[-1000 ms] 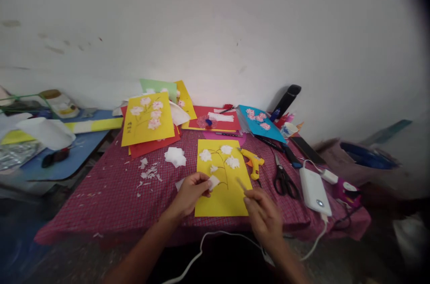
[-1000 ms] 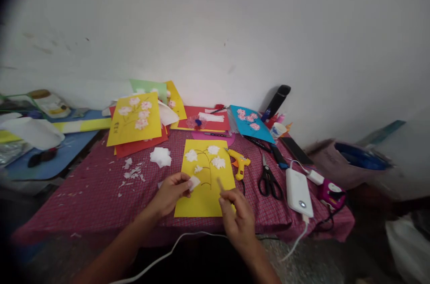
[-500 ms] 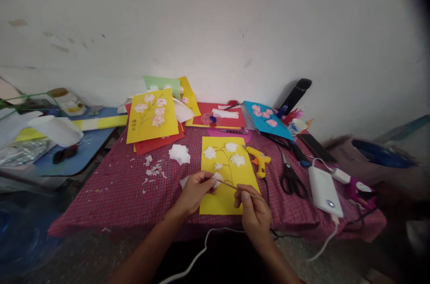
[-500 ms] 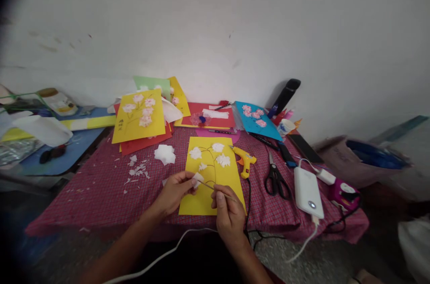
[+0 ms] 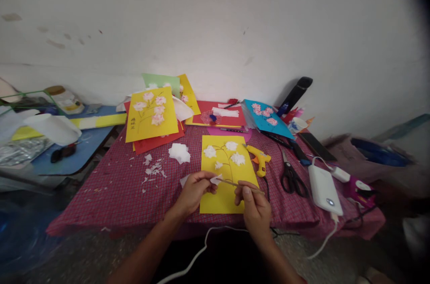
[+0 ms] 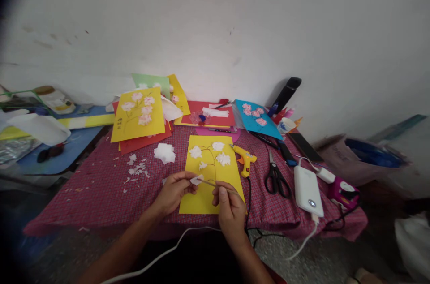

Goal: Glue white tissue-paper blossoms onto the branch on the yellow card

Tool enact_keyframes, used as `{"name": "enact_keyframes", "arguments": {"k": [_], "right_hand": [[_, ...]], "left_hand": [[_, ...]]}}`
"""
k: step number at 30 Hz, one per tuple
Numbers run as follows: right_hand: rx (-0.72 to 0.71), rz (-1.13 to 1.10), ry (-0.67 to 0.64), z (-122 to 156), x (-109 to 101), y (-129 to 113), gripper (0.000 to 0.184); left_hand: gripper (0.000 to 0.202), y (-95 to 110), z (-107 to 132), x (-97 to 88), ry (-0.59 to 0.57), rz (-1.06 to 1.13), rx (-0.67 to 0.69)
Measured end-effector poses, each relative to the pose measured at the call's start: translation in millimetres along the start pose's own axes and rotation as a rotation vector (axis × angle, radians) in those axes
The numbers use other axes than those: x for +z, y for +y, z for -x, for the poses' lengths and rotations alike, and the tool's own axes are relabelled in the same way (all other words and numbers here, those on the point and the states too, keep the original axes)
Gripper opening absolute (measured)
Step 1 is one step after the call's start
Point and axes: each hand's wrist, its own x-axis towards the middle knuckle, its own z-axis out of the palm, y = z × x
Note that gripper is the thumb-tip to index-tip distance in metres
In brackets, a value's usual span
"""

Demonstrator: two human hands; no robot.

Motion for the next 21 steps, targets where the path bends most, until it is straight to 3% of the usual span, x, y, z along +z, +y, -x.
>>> {"name": "enact_keyframes", "arguments": {"k": [6,21], "right_hand": [[0.052,-0.072,0.022,-1.8,-0.6,4.4,0.020],[0.067,-0.095,0.017,-2.3,-1.9,2.9,0.021]], "left_hand": [[0.020,-0.1,1.3,-0.1,-0.035,-0.119,0.076],[0.018,1.2,4.7,0.2,-0.063,-0.238,0.090]]}}
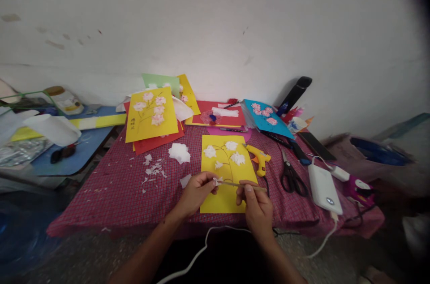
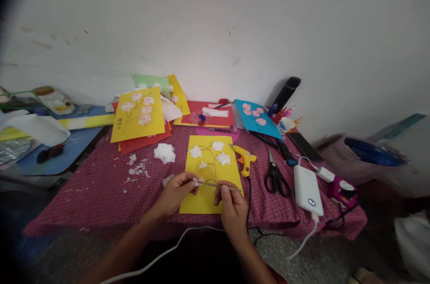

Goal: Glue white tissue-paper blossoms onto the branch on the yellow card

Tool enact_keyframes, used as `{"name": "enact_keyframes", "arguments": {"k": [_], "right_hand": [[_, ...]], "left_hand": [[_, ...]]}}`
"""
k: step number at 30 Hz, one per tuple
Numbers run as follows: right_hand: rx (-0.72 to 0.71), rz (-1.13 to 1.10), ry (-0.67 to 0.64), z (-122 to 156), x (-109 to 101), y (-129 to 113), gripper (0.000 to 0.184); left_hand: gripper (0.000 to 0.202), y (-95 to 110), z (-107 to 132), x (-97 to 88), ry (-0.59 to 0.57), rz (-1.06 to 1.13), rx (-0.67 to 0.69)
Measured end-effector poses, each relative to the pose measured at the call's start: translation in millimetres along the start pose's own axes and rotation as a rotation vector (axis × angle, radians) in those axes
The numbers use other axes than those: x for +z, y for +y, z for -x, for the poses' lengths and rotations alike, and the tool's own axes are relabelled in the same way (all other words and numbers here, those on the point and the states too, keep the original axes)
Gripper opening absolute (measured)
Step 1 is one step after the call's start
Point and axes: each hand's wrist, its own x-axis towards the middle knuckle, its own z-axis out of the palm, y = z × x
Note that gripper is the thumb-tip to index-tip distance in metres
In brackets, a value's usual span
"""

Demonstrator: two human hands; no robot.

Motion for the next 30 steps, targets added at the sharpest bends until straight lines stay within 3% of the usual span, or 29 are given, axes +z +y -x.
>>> {"name": "enact_keyframes", "arguments": {"k": [8,12,30], "right_hand": [[0.201,-0.195,0.016,-7,-2,-2,0.026],[0.261,-0.249,0.005,-9,-2,-1,0.029],[0.181,-0.113,-0.242,-16,-7,-7,0.024]], "left_hand": [[0.017,11,11,3.8,-0.119,-0.141,0.042],[0.019,7,12,3.6,-0.117,-0.126,0.064],[0.026,-1,12,2.1,-0.112,-0.101,-0.006]]}}
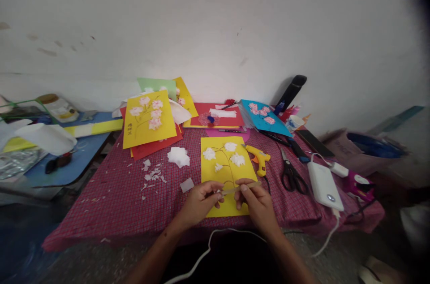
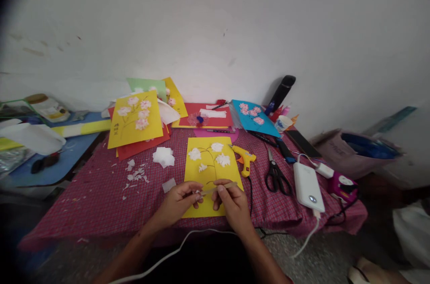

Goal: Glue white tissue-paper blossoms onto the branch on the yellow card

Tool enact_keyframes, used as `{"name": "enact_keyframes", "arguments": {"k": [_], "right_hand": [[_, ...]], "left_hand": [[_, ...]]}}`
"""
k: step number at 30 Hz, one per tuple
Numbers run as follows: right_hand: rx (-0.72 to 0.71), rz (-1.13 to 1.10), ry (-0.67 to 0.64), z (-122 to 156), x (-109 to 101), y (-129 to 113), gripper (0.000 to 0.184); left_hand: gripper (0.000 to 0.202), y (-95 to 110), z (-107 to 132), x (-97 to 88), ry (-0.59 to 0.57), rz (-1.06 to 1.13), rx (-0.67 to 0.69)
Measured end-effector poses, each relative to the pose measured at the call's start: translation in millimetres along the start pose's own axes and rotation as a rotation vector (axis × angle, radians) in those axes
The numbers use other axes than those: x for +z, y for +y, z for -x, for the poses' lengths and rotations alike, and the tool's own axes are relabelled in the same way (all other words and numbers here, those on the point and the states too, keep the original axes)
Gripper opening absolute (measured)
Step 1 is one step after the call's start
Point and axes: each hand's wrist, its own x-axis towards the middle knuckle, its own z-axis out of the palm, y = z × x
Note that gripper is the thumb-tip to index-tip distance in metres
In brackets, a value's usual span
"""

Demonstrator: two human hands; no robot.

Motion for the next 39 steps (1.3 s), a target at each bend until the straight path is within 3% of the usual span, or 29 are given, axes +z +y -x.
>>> {"name": "enact_keyframes", "arguments": {"k": [4,12,19,25,31,35,39], "right_hand": [[-0.030,0.052,-0.100,-3,-6,-5,0.021],[-0.106,0.168,-0.118,-4,-10,-14,0.019],[-0.038,0.164,-0.261,-6,-16,-19,0.018],[-0.085,0.258,-0.281,-8,-21,-20,0.018],[-0.131,0.349,-0.209,-6,-19,-17,0.019],[-0.179,0.391,-0.054,0,-10,-7,0.017],[-0.113,0.349,0.086,7,2,5,0.014]], "left_hand": [[0.027,0,1,-1.2,-0.007,0.017,-0.002],[0.026,-2,1,-1.8,-0.045,-0.001,-0.007],[0.030,-1,2,-3.3,-0.127,0.126,-0.071],[0.029,3,4,-5.4,-0.186,0.153,-0.112],[0.023,11,6,-2.8,-0.210,0.098,-0.159],[0.022,6,6,-2.6,-0.213,0.045,-0.112],[0.031,-4,6,-4.5,-0.205,-0.003,-0.085]]}}
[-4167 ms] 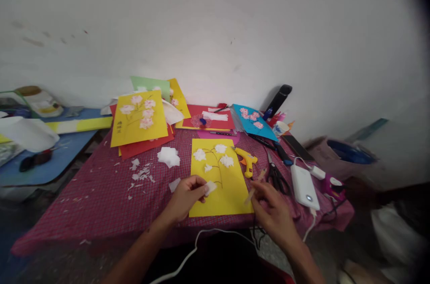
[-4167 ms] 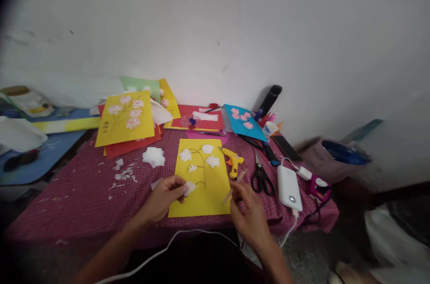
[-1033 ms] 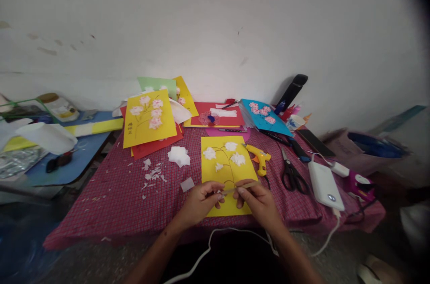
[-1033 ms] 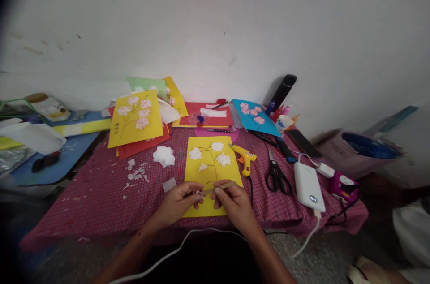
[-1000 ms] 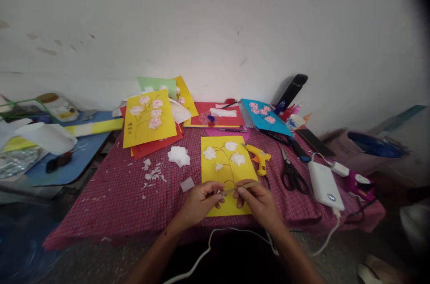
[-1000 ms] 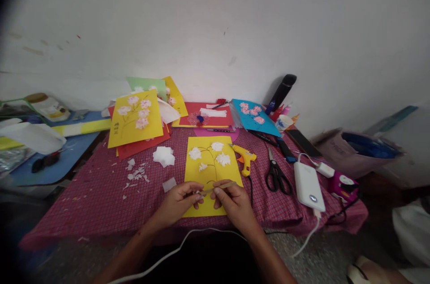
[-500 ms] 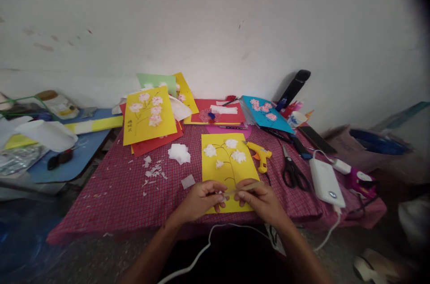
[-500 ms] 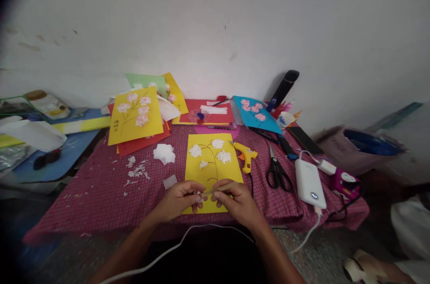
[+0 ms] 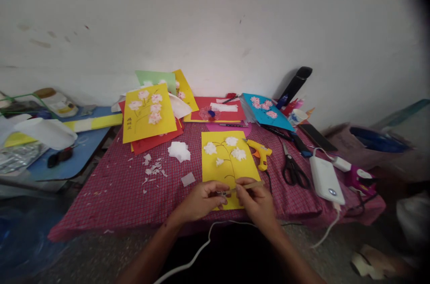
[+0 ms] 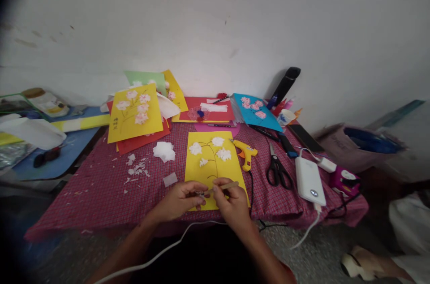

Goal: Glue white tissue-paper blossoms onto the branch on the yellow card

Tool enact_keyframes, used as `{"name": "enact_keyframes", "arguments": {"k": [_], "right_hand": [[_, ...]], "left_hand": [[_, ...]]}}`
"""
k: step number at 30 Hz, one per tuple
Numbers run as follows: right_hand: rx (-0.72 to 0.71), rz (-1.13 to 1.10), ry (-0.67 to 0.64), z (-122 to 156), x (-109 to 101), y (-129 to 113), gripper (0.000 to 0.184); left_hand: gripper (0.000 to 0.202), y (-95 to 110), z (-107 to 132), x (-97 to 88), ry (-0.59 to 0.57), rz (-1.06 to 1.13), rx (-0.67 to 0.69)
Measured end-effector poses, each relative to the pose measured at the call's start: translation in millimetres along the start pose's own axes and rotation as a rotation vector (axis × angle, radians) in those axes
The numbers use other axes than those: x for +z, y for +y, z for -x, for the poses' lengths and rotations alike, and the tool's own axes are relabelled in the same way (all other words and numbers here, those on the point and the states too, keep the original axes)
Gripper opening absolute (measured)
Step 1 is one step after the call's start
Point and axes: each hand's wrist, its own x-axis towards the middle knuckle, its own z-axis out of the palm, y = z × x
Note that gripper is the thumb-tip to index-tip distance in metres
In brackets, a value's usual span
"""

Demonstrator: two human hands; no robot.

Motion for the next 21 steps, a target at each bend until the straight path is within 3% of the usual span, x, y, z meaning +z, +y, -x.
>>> {"name": "enact_keyframes", "arguments": {"k": [4,7,13,16,21], "right_hand": [[0.114,-0.119,0.108,2,12,1,0.017],[0.153,-0.181,0.132,2,15,-2,0.018],[0.102,-0.284,-0.066,-2,4,-11,0.016],[0.070,-0.216,-0.106,-3,-1,-11,0.015],[-0.019,-0.024,-0.002,-1,3,-3,0.015]], "left_hand": [[0.045,-6,-1,0.4,-0.030,0.016,0.045],[0.042,-5,-1,1.5,0.005,0.014,0.046],[0.033,3,0,0.3,0.016,-0.062,0.062],[0.032,5,1,0.2,0.001,-0.095,0.082],[0.033,5,1,2.1,-0.037,-0.083,0.086]]}}
